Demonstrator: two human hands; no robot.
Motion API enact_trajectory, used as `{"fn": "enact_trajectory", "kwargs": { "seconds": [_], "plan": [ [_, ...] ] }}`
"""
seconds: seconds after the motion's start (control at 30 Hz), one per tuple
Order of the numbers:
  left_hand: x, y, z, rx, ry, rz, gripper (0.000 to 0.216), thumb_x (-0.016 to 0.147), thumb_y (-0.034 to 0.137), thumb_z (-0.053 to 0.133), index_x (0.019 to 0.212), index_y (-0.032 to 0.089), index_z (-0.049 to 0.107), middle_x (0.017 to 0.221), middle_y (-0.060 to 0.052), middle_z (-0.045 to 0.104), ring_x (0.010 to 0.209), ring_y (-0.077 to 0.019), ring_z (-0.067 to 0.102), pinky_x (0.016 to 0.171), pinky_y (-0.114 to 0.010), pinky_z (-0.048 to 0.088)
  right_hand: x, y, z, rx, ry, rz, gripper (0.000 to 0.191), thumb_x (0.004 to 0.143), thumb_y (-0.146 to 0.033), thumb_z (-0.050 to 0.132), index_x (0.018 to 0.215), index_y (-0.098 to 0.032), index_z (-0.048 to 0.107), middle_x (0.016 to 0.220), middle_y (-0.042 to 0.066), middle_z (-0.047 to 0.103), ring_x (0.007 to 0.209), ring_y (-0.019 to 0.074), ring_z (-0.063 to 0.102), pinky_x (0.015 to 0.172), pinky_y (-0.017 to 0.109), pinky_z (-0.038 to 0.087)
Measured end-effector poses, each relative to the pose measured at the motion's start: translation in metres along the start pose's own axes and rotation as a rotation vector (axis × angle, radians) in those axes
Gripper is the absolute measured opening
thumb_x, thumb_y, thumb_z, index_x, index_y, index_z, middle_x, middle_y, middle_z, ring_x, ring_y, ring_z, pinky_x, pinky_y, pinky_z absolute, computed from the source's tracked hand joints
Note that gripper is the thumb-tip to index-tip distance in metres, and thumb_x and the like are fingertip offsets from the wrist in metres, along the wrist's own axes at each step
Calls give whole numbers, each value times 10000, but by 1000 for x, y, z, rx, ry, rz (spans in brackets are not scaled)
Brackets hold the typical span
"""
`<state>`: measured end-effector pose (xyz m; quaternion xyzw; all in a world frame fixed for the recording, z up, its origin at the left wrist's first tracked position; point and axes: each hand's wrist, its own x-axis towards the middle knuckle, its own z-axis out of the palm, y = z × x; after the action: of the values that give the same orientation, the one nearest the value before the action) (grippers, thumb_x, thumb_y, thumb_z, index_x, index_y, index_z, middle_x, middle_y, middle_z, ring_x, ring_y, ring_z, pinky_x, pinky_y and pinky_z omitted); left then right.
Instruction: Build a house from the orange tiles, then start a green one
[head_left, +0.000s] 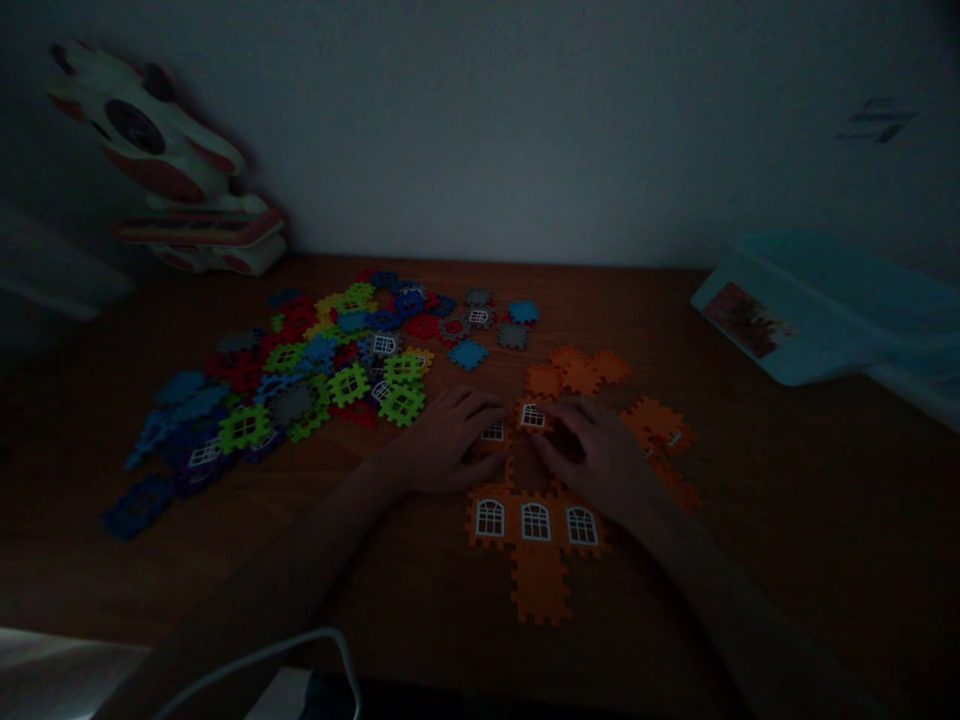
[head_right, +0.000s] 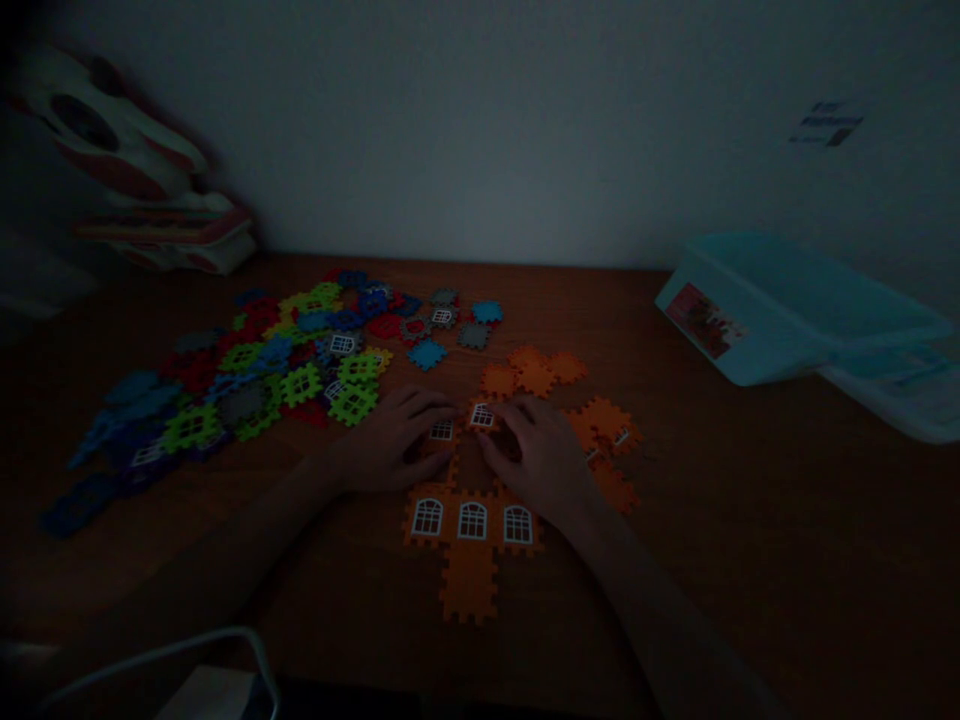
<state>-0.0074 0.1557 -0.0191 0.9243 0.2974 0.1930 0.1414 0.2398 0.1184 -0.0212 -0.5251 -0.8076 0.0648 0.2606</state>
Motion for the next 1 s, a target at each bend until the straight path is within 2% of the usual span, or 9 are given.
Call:
{"fn": "enact_trajectory", "kwargs": {
  "seconds": [0.13,0.33,0.63,0.8,1.0],
  "plan": [
    [0,0,0,-3,0,8,458,952,440,536,1353,220,543,1314,-116,598,1212,-296,520,1023,-484,444,-1,3,1,0,25,-10,242,919,-383,621,1106,-254,704,1077,108,651,999,281,636,860,468,550],
    [0,-1,1,1,5,8,460,959,438,531,1360,213,536,1313,-117,598,1209,-290,520,1014,-473,451,-1,7,3,19,12,-23,197,873,-394,710,993,-240,682,1252,107,670,1128,299,638,970,526,515],
    [1,1,-1,-5,-1,-1,459,958,428,537,1366,217,536,1303,-125,604,1199,-295,535,1000,-485,463,0,6,3,78,16,-37,303,868,-342,691,1160,-266,655,1158,88,710,1077,285,662,927,509,534],
    [0,0,0,26,1,16,456,965,442,530,1356,206,534,1310,-125,597,1204,-294,533,1010,-482,463,-1,2,1,109,1,-23,294,874,-351,686,1148,-248,656,1143,90,709,1059,272,662,935,487,529],
    [0,0,0,22,9,15,432,964,423,532,1325,187,552,1287,-131,604,1188,-292,532,998,-472,465,-2,1,1,114,-40,-120,264,915,-330,639,1170,-268,673,1196,74,685,1132,252,630,991,471,513]
  ]
}}
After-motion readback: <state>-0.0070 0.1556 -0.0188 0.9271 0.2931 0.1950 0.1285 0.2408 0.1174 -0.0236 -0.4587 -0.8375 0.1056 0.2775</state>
